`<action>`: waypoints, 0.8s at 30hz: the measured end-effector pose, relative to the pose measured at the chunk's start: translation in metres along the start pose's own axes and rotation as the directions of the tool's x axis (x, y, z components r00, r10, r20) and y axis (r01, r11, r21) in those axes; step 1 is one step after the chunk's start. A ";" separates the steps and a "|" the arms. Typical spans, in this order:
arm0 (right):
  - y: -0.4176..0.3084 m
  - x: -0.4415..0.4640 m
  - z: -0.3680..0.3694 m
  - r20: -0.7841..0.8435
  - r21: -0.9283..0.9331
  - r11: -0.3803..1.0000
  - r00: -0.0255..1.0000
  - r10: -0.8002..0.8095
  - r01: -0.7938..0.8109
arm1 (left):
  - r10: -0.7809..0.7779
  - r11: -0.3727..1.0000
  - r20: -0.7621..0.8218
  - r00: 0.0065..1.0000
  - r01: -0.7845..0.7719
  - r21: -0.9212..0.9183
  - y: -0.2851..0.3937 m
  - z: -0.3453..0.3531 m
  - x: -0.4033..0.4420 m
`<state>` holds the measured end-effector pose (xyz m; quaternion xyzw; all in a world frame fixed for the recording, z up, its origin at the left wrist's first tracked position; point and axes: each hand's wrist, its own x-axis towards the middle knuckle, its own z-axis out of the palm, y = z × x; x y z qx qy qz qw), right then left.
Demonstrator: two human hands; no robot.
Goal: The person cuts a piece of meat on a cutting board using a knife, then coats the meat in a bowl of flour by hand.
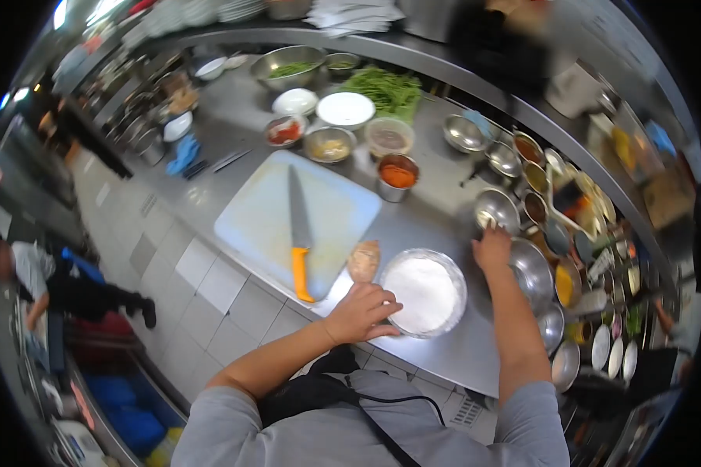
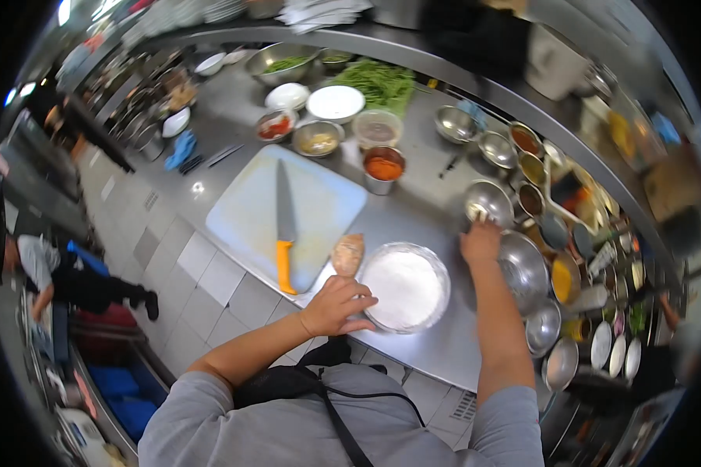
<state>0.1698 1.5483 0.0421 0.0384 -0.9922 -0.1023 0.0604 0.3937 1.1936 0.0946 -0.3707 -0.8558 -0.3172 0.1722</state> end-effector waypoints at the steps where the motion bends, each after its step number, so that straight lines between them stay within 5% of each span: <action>1: -0.002 0.010 -0.001 -0.010 -0.072 0.997 0.999 0.034 -0.034 | -0.089 0.995 -0.055 0.995 0.091 0.035 -0.010 -0.010 -0.010; 4: 0.001 0.034 0.006 0.225 -0.085 0.996 0.974 0.015 0.004 | -0.373 0.917 -0.176 0.911 0.391 0.079 -0.042 -0.020 -0.066; 5: 0.008 0.036 0.036 0.053 -0.083 0.995 0.997 -0.059 0.063 | -0.451 0.876 -0.209 0.867 0.475 0.079 -0.052 -0.021 -0.092; 6: 0.003 0.030 0.033 0.077 -0.090 0.995 0.996 -0.038 0.045 | -0.510 0.836 -0.242 0.825 0.542 0.087 -0.054 -0.028 -0.114; 8: -0.021 0.019 0.001 0.084 0.301 0.947 0.992 0.092 -0.113 | -0.644 0.737 -0.277 0.713 0.676 0.026 -0.051 -0.039 -0.145; 10: -0.019 0.007 0.003 -0.251 0.494 0.865 0.967 0.044 0.089 | -0.707 0.688 -0.266 0.655 0.724 -0.045 -0.044 -0.049 -0.165; 11: -0.019 -0.004 -0.008 -0.219 0.691 0.722 0.962 0.161 0.036 | -0.730 0.661 -0.252 0.635 0.750 -0.023 -0.042 -0.053 -0.173; 12: -0.015 -0.020 -0.019 -0.220 0.689 0.725 0.960 0.173 0.028 | -0.756 0.627 -0.240 0.609 0.779 0.004 -0.041 -0.053 -0.179; 14: -0.008 -0.065 -0.060 -0.234 0.898 0.428 0.934 0.271 0.101 | -0.718 0.674 -0.199 0.667 0.737 0.039 -0.041 -0.054 -0.171; 18: 0.019 -0.190 -0.090 -0.233 0.917 0.391 0.900 0.370 0.077 | -0.513 0.842 -0.145 0.846 0.528 0.107 -0.048 -0.042 -0.118; 20: 0.031 -0.258 -0.099 -0.132 0.941 0.337 0.944 0.303 0.023 | -0.520 0.851 -0.102 0.848 0.525 0.021 -0.035 -0.034 -0.069; 24: 0.055 -0.364 -0.102 -0.144 0.776 0.630 0.981 0.128 0.032 | -0.406 0.911 -0.034 0.913 0.401 -0.098 0.011 0.007 0.004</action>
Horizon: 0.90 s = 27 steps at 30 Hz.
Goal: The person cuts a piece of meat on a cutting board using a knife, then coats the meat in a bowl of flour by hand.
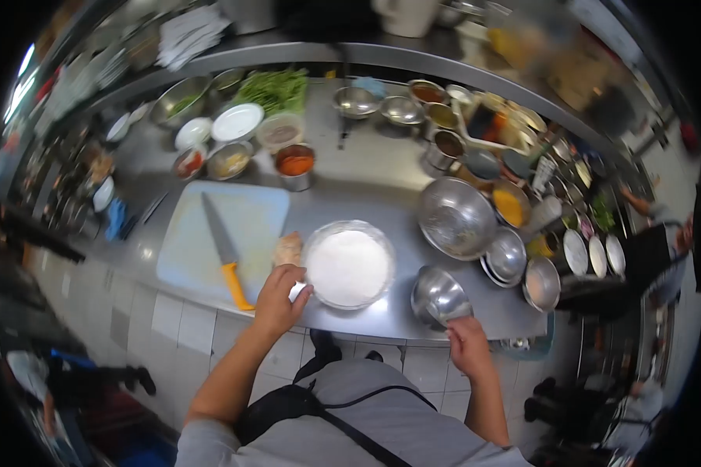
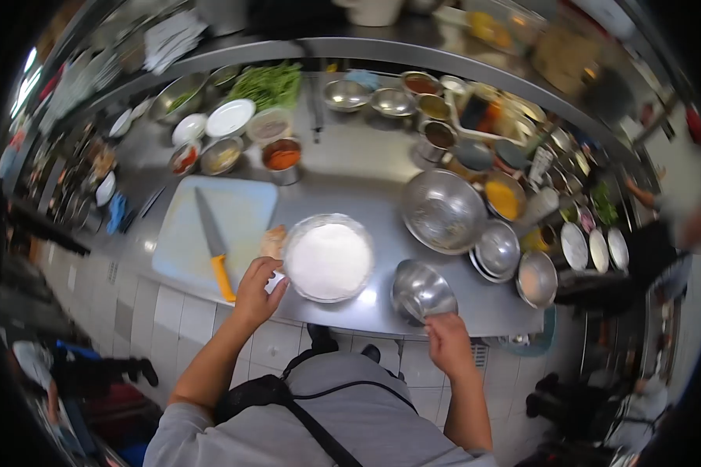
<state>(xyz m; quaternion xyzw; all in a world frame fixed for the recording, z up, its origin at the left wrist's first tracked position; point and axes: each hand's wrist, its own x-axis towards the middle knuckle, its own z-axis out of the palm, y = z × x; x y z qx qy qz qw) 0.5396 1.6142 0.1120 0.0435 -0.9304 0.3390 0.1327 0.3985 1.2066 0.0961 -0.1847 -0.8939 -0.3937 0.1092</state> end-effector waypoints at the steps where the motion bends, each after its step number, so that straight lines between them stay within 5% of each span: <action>1: 0.002 -0.016 -0.007 0.111 -0.086 0.994 0.992 -0.057 0.066 | 0.148 0.985 -0.031 0.989 -0.144 0.092 0.012 0.012 0.004; 7: 0.043 -0.038 -0.004 0.038 -0.332 0.936 0.994 -0.107 0.114 | 0.202 0.974 0.053 0.978 -0.206 0.097 0.045 0.053 -0.018; 16: 0.092 0.034 0.042 -0.088 -0.313 0.918 0.955 -0.282 0.242 | 0.079 0.972 -0.003 0.997 -0.077 0.221 0.066 0.026 -0.080; 22: 0.084 -0.021 0.061 0.100 -0.337 0.921 0.980 -0.171 0.194 | -0.209 0.962 0.086 0.974 0.189 0.196 0.039 -0.009 -0.121; 27: 0.072 -0.056 0.064 -0.175 -0.178 0.979 0.982 0.071 -0.103 | -0.254 0.928 0.145 0.956 0.199 0.314 -0.029 0.004 -0.085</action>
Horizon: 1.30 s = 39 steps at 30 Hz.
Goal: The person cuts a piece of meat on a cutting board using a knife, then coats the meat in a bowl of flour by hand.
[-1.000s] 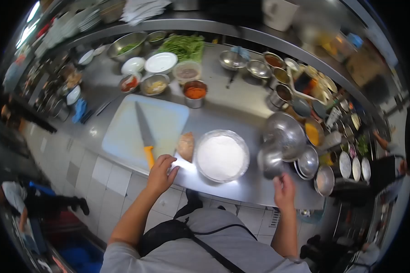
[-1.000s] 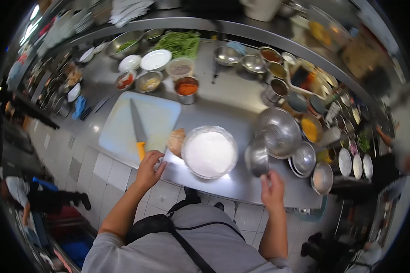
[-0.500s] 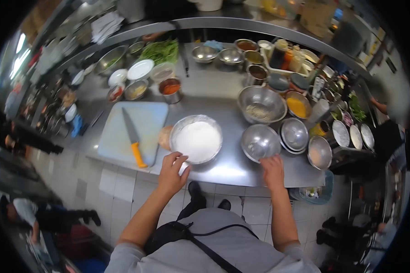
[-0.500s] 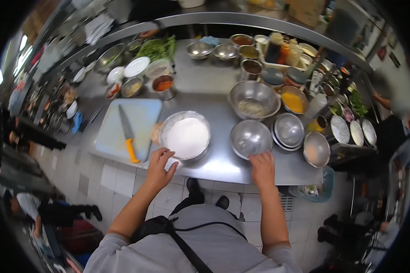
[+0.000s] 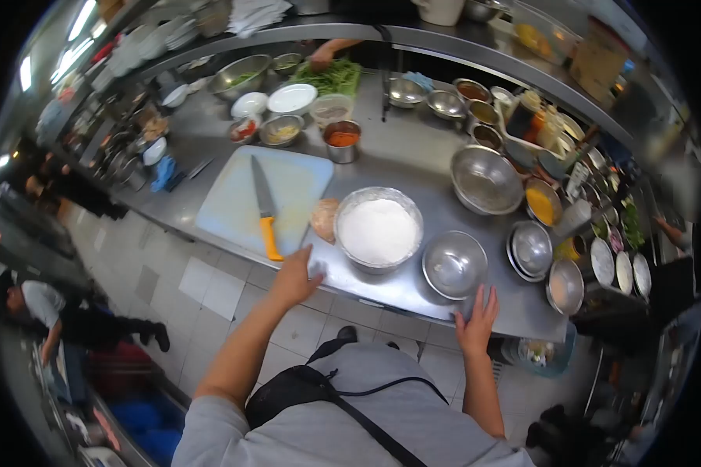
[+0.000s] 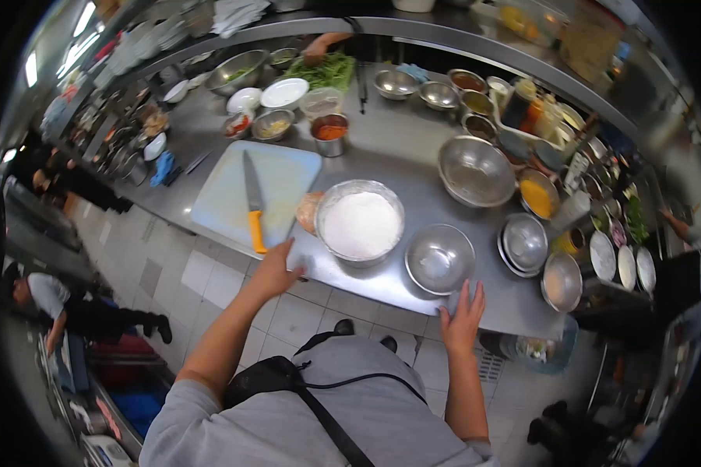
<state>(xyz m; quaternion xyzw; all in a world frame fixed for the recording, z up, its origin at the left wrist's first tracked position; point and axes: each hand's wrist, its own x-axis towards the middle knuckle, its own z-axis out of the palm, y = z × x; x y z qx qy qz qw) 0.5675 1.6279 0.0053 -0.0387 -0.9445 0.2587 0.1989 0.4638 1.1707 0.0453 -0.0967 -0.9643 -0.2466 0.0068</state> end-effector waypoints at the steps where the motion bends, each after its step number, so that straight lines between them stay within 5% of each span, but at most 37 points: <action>1: 0.006 -0.007 -0.002 -0.011 -0.032 0.999 0.999 0.033 -0.033 | -0.012 1.000 -0.054 0.998 0.012 -0.011 0.000 0.002 0.020; 4: 0.046 -0.031 0.017 0.116 -0.195 0.971 0.980 0.162 -0.137 | -0.003 1.000 -0.162 0.987 0.000 -0.019 -0.018 0.032 0.089; 6: 0.050 -0.046 0.018 0.153 -0.316 0.937 0.966 0.209 -0.153 | -0.014 0.985 -0.107 0.994 0.032 0.169 -0.033 0.055 0.125; 10: 0.030 -0.050 0.011 0.283 -0.470 0.865 0.898 0.336 -0.175 | -0.003 0.976 -0.098 0.995 0.025 0.219 0.009 0.045 0.139; 15: 0.017 -0.051 0.025 0.260 -0.419 0.858 0.866 0.426 -0.296 | 0.188 0.940 -0.063 0.980 -0.161 0.299 -0.004 0.049 0.138; 20: 0.021 -0.049 0.030 0.286 -0.385 0.873 0.861 0.421 -0.299 | 0.159 0.920 0.077 0.984 -0.176 0.350 -0.049 0.057 0.096; 22: 0.029 -0.052 0.035 0.239 -0.378 0.891 0.903 0.356 -0.251 | 0.278 0.956 0.051 0.959 -0.281 0.079 -0.060 0.052 0.071; 23: 0.027 -0.047 0.034 0.267 -0.368 0.904 0.906 0.328 -0.219 | 0.241 0.966 0.040 0.970 -0.244 0.088 -0.049 0.036 0.058; 25: 0.020 -0.041 0.023 0.336 -0.425 0.865 0.840 0.426 -0.268 | 0.193 0.961 -0.067 0.979 -0.202 -0.187 -0.027 0.002 0.040; 27: 0.012 -0.023 0.017 0.395 -0.477 0.832 0.777 0.491 -0.283 | 0.174 0.967 -0.096 0.980 -0.188 -0.173 -0.033 -0.003 0.044; 29: 0.022 -0.012 0.018 0.427 -0.459 0.822 0.728 0.536 -0.337 | -0.074 0.989 0.044 0.996 0.068 0.135 -0.055 0.010 0.057; 35: 0.023 0.026 0.014 0.612 -0.460 0.820 0.548 0.570 -0.340 | -0.275 0.955 0.201 0.940 0.243 0.172 -0.027 0.009 0.063; 39: 0.032 0.021 0.014 0.636 -0.457 0.818 0.515 0.576 -0.350 | -0.290 0.944 0.227 0.930 0.238 0.230 -0.015 0.028 0.070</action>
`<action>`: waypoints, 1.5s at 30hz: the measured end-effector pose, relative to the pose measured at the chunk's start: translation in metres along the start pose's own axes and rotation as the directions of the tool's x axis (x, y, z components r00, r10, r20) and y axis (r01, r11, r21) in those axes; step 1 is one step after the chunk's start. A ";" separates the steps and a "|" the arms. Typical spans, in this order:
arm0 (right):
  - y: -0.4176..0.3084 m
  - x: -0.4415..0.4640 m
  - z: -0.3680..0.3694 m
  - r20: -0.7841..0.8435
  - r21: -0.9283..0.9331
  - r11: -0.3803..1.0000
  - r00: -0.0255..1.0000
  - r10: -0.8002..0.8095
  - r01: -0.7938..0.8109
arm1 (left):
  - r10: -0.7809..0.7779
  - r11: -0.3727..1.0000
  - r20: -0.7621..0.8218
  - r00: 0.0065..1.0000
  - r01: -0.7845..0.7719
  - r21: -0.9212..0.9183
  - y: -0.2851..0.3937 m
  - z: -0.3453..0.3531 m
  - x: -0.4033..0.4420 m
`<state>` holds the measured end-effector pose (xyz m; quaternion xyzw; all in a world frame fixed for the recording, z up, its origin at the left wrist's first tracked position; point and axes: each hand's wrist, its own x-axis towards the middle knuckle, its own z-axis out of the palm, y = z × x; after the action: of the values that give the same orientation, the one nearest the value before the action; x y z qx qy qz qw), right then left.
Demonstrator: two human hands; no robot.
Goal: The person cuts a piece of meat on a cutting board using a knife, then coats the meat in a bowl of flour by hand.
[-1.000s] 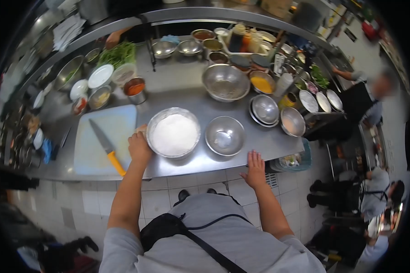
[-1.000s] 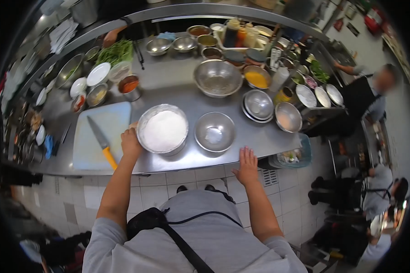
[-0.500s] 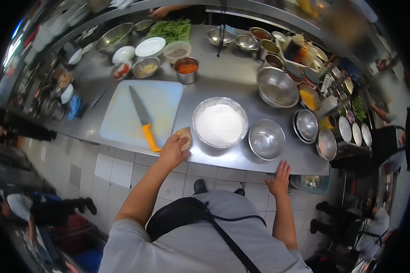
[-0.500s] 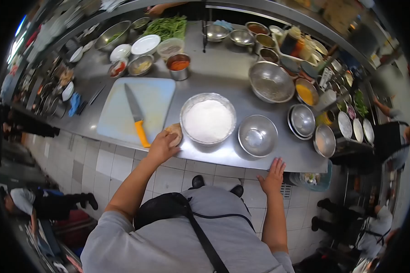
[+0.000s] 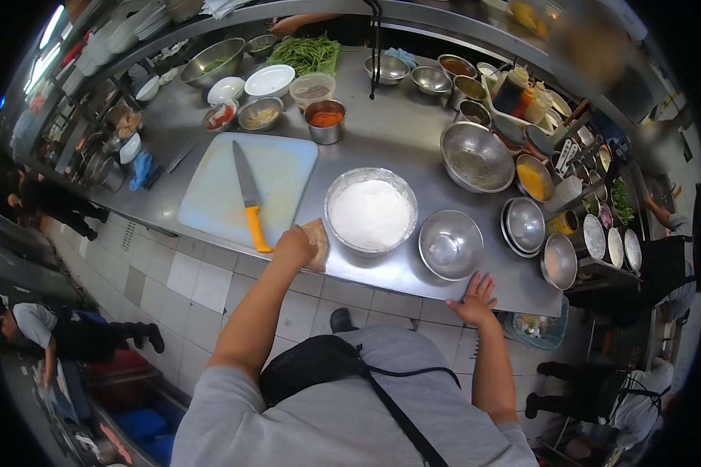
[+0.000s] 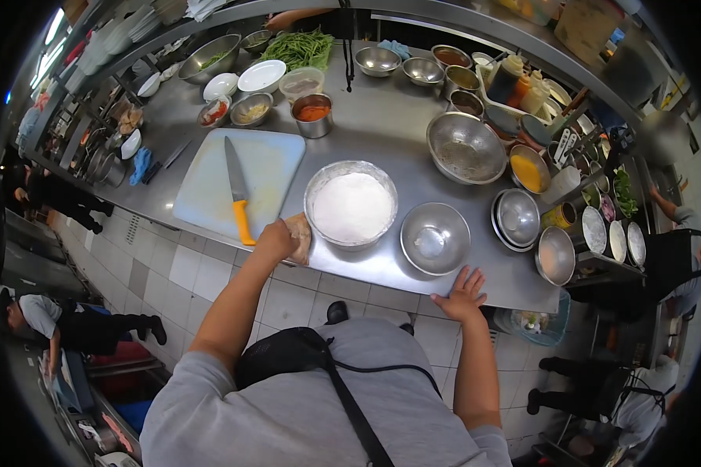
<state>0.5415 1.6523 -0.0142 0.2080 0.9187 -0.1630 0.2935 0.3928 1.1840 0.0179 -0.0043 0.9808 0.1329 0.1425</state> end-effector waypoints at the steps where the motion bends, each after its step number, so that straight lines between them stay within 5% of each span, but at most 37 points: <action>1: 0.002 -0.002 0.001 -0.012 0.009 1.000 1.000 -0.021 0.021 | -0.029 0.999 -0.079 0.996 0.025 -0.045 0.004 0.007 0.005; 5: 0.003 -0.009 0.003 -0.053 0.021 0.998 0.997 -0.055 0.057 | -0.159 0.987 -0.205 0.966 0.152 -0.052 0.020 0.000 0.017; 9: 0.004 -0.012 0.001 -0.044 0.014 0.998 0.998 -0.053 0.054 | -0.114 0.990 -0.250 0.962 0.090 -0.104 0.005 -0.010 0.022; 11: 0.005 -0.012 0.003 -0.075 0.013 0.997 0.994 -0.075 0.076 | -0.046 0.873 -0.234 0.971 -0.074 -0.481 -0.008 -0.018 0.015; 12: 0.004 -0.013 0.002 -0.077 0.013 0.996 0.994 -0.082 0.084 | -0.050 0.875 -0.240 0.969 -0.074 -0.479 -0.010 -0.020 0.013; 14: 0.004 -0.013 0.001 -0.073 -0.004 0.997 0.995 -0.073 0.073 | -0.062 0.676 0.035 0.997 0.068 -0.734 -0.010 -0.024 0.006; 15: 0.006 -0.012 0.002 -0.075 -0.007 0.997 0.994 -0.079 0.079 | -0.067 0.674 0.031 0.997 0.068 -0.736 -0.010 -0.023 0.000; 17: 0.008 -0.010 0.004 -0.082 -0.010 0.996 0.992 -0.094 0.093 | 0.089 0.949 -0.074 0.993 -0.107 -0.296 -0.007 -0.020 -0.014; 21: 0.009 -0.011 0.010 -0.110 -0.005 0.993 0.987 -0.116 0.117 | 0.065 0.954 -0.262 0.963 -0.137 -0.268 -0.004 0.010 -0.028; 23: 0.014 -0.011 0.013 -0.147 0.007 0.992 0.981 -0.126 0.128 | 0.168 0.975 -0.342 0.924 -0.208 -0.082 0.002 0.004 -0.030; 25: 0.013 -0.010 0.011 -0.157 -0.002 0.993 0.981 -0.115 0.116 | 0.209 0.955 -0.374 0.904 -0.271 -0.120 0.012 -0.012 -0.035; 27: 0.016 -0.009 0.007 -0.118 -0.049 0.994 0.988 -0.104 0.098 | 0.074 0.858 -0.273 0.959 -0.201 -0.472 0.019 -0.022 -0.043; 28: 0.019 -0.007 0.010 -0.102 -0.068 0.993 0.989 -0.105 0.098 | 0.018 0.689 -0.305 0.952 -0.233 -0.686 0.009 -0.003 -0.032; 29: 0.022 -0.015 0.011 -0.104 -0.058 0.992 0.988 -0.114 0.108 | 0.228 0.580 -0.485 0.844 -0.518 -0.629 -0.008 0.012 -0.014; 30: 0.021 -0.018 0.005 -0.121 -0.042 0.992 0.985 -0.120 0.116 | 0.054 0.565 -0.289 0.956 -0.267 -0.780 0.004 -0.012 -0.025; 31: 0.022 -0.020 0.004 -0.116 -0.048 0.994 0.988 -0.105 0.100 | 0.202 0.540 -0.581 0.788 -0.585 -0.605 0.001 0.000 -0.012; 32: 0.024 -0.020 0.002 -0.109 -0.051 0.995 0.990 -0.091 0.086 | 0.312 0.700 -0.663 0.681 -0.636 -0.324 -0.002 -0.014 -0.011; 33: 0.028 -0.018 0.002 -0.134 -0.027 0.996 0.987 -0.093 0.090 | -0.017 0.353 -0.503 0.864 -0.466 -0.811 0.009 -0.014 -0.010; 34: 0.031 -0.020 0.007 -0.146 -0.007 0.995 0.984 -0.101 0.101 | -0.042 0.287 -0.558 0.828 -0.525 -0.801 0.033 -0.032 -0.022; 37: 0.040 -0.029 0.006 -0.167 0.049 0.995 0.983 -0.072 0.082 | 0.025 0.235 -0.593 0.805 -0.581 -0.779 0.049 -0.049 0.001; 39: 0.039 -0.029 0.008 -0.180 0.015 0.992 0.977 -0.118 0.123 | 0.124 0.440 -0.632 0.765 -0.614 -0.656 0.047 -0.053 0.024; 40: 0.040 -0.031 0.006 -0.183 0.024 0.994 0.978 -0.102 0.108 | 0.139 0.433 -0.627 0.766 -0.617 -0.658 0.063 -0.055 0.021; 42: 0.038 -0.037 0.005 -0.189 0.014 0.994 0.976 -0.108 0.113 | 0.363 0.613 -0.770 0.525 -0.757 -0.227 0.097 -0.060 0.005; 43: 0.039 -0.041 0.002 -0.186 0.010 0.994 0.977 -0.107 0.111 | 0.433 0.607 -0.650 0.624 -0.735 -0.302 0.094 -0.052 0.012; 44: 0.039 -0.043 0.003 -0.187 0.011 0.994 0.977 -0.102 0.106 | 0.436 0.603 -0.649 0.623 -0.738 -0.303 0.114 -0.055 -0.002; 45: 0.040 -0.044 0.003 -0.189 0.008 0.994 0.976 -0.106 0.109 | 0.374 0.508 -0.493 0.786 -0.618 -0.600 0.139 -0.052 -0.017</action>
<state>0.5944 1.6726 0.0037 0.1750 0.9507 -0.1665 0.1944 0.3878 1.3037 0.1068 0.2035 0.8079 0.5490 -0.0670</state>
